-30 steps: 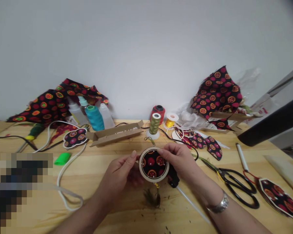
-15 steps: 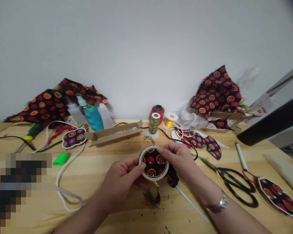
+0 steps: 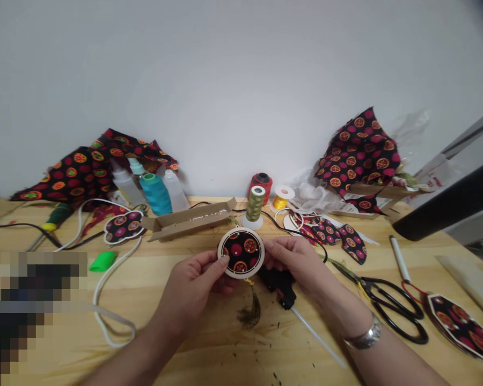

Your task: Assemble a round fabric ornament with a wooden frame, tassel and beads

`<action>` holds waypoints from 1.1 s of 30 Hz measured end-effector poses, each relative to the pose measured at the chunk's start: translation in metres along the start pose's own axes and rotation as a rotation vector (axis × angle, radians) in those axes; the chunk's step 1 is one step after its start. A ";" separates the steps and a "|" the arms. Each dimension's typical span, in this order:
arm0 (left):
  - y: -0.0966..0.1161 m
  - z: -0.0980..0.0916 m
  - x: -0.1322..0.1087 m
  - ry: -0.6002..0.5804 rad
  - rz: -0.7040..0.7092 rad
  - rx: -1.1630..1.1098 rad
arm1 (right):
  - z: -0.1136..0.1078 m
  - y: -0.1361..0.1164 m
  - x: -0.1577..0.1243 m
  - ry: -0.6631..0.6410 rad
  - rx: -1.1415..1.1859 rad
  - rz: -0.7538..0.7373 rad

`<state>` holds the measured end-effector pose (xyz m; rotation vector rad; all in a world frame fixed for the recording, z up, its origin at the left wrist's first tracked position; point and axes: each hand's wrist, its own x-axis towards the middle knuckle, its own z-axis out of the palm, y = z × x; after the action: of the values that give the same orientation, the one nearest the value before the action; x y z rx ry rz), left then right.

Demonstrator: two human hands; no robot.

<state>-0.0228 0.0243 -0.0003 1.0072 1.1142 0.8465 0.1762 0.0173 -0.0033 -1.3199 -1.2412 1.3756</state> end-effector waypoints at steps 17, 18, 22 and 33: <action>-0.004 -0.003 0.000 -0.010 0.022 -0.028 | 0.011 -0.019 -0.013 0.031 -0.149 0.141; -0.003 -0.002 -0.001 -0.013 0.020 -0.025 | 0.012 -0.019 -0.013 0.026 -0.138 0.160; -0.002 -0.001 -0.002 -0.026 0.011 -0.016 | 0.012 -0.015 -0.011 0.029 -0.109 0.170; -0.003 -0.001 -0.001 -0.015 0.026 -0.008 | 0.015 -0.009 -0.010 0.063 -0.126 0.130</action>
<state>-0.0234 0.0231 -0.0028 1.0220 1.0863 0.8626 0.1612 0.0071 0.0067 -1.5434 -1.2351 1.3529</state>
